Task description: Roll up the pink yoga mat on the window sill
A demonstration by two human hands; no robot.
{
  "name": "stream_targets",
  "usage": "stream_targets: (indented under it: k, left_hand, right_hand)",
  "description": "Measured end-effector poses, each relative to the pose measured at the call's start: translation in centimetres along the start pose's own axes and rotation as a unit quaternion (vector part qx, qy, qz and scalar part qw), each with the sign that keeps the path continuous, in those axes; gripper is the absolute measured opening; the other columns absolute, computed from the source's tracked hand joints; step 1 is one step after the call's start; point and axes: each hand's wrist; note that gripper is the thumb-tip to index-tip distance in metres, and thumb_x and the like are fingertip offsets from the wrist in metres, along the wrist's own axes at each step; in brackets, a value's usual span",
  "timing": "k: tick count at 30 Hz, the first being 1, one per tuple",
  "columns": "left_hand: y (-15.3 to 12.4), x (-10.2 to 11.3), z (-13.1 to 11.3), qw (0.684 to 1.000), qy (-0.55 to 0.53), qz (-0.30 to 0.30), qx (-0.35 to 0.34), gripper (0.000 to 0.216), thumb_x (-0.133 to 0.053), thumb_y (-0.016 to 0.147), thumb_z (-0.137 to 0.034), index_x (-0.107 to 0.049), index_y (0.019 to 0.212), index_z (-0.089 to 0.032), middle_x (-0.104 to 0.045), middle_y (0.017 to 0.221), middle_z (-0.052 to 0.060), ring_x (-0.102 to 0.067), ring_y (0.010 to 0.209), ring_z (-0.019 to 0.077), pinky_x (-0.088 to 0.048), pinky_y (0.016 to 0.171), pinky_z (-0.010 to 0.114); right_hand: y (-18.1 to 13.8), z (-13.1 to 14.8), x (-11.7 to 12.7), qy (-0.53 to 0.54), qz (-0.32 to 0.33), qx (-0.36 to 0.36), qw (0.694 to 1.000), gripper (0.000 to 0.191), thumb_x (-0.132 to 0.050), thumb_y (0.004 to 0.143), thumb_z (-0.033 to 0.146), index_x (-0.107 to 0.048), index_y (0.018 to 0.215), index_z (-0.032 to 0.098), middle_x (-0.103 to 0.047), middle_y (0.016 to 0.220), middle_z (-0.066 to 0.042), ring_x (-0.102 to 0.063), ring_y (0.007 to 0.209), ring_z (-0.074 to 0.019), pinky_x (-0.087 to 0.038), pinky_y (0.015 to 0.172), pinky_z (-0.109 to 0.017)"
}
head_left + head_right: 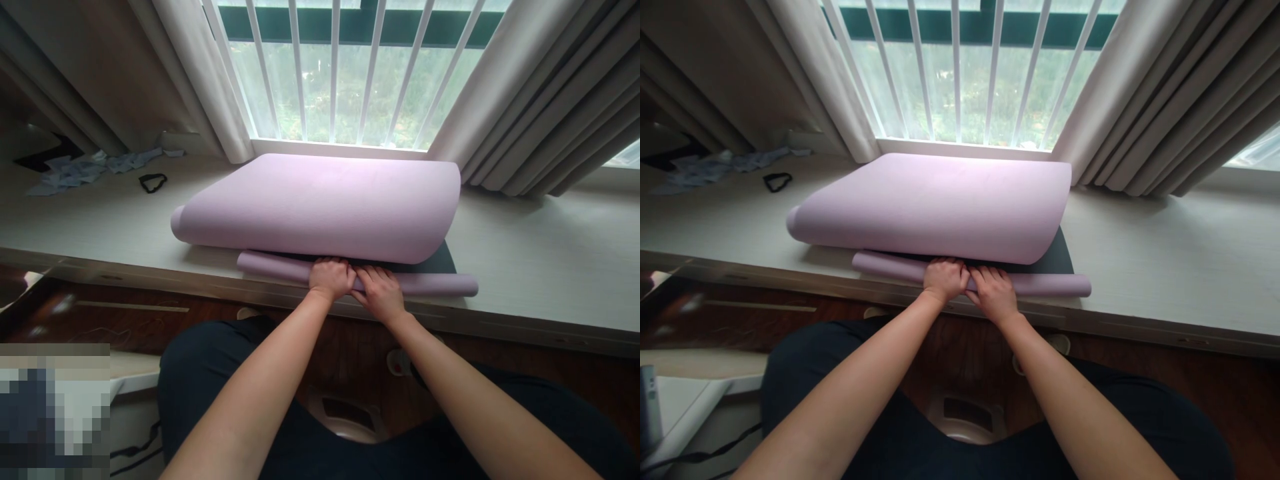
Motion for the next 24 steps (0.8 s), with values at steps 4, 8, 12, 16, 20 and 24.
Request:
stream_targets:
  k: [4,8,12,16,20,24]
  left_hand:
    - [-0.4,-0.4,0.1,1.0,-0.001,-0.025,-0.011,0.035,-0.049,0.098,-0.034,-0.079,0.095,-0.018,-0.077,0.096,0.013,-0.071,0.092,0.0302,-0.048,0.083,0.043]
    - [-1.0,-0.9,0.3,0.998,0.002,-0.051,-0.028,0.032,-0.049,0.098,-0.035,-0.077,0.094,-0.018,-0.074,0.098,0.013,-0.068,0.094,0.0297,-0.045,0.083,0.043]
    - [-1.5,-1.0,0.4,0.997,0.012,-0.062,-0.035,0.03,-0.05,0.098,-0.035,-0.075,0.095,-0.019,-0.073,0.1,0.013,-0.065,0.097,0.0301,-0.043,0.083,0.043]
    - [-2.0,-1.1,0.6,0.996,0.023,-0.073,-0.047,0.029,-0.05,0.099,-0.036,-0.074,0.095,-0.02,-0.072,0.102,0.012,-0.063,0.1,0.0305,-0.041,0.083,0.044]
    - [-2.4,-1.1,0.8,0.995,0.029,-0.08,-0.06,0.03,-0.049,0.101,-0.036,-0.073,0.097,-0.02,-0.071,0.104,0.012,-0.062,0.101,0.0305,-0.041,0.085,0.045]
    - [-2.2,-0.8,0.7,0.996,0.027,-0.067,-0.056,0.031,-0.047,0.102,-0.036,-0.073,0.097,-0.021,-0.072,0.105,0.011,-0.062,0.102,0.0304,-0.041,0.085,0.045]
  right_hand:
    - [-0.1,0.2,0.1,0.002,0.005,-0.007,1.0,0.048,-0.065,0.097,0.05,-0.064,0.134,0.018,-0.069,0.118,-0.012,-0.057,0.105,-0.0272,-0.035,0.094,-0.04]
    - [-0.3,0.6,0.1,0.003,0.001,-0.014,1.0,0.047,-0.065,0.098,0.05,-0.064,0.133,0.019,-0.069,0.118,-0.012,-0.057,0.105,-0.0275,-0.034,0.095,-0.04]
    - [-0.4,0.8,0.0,0.004,0.003,-0.021,1.0,0.047,-0.066,0.097,0.05,-0.065,0.133,0.021,-0.069,0.116,-0.012,-0.057,0.104,-0.0272,-0.035,0.095,-0.04]
    - [-0.5,1.0,-0.1,0.005,0.003,-0.029,1.0,0.043,-0.066,0.097,0.049,-0.066,0.13,0.021,-0.068,0.114,-0.012,-0.056,0.103,-0.0268,-0.035,0.094,-0.039]
    - [-0.6,1.1,-0.1,0.004,-0.005,-0.031,1.0,0.041,-0.067,0.097,0.048,-0.066,0.128,0.021,-0.068,0.113,-0.011,-0.056,0.103,-0.0267,-0.035,0.096,-0.039]
    - [-0.4,0.9,0.2,0.005,0.012,-0.027,1.0,0.043,-0.068,0.096,0.05,-0.066,0.128,0.021,-0.069,0.113,-0.011,-0.056,0.102,-0.0265,-0.034,0.093,-0.039]
Point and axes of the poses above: each hand's wrist, its own y-axis towards the middle knuckle, its own x-axis out of the back of the hand, z = x × y
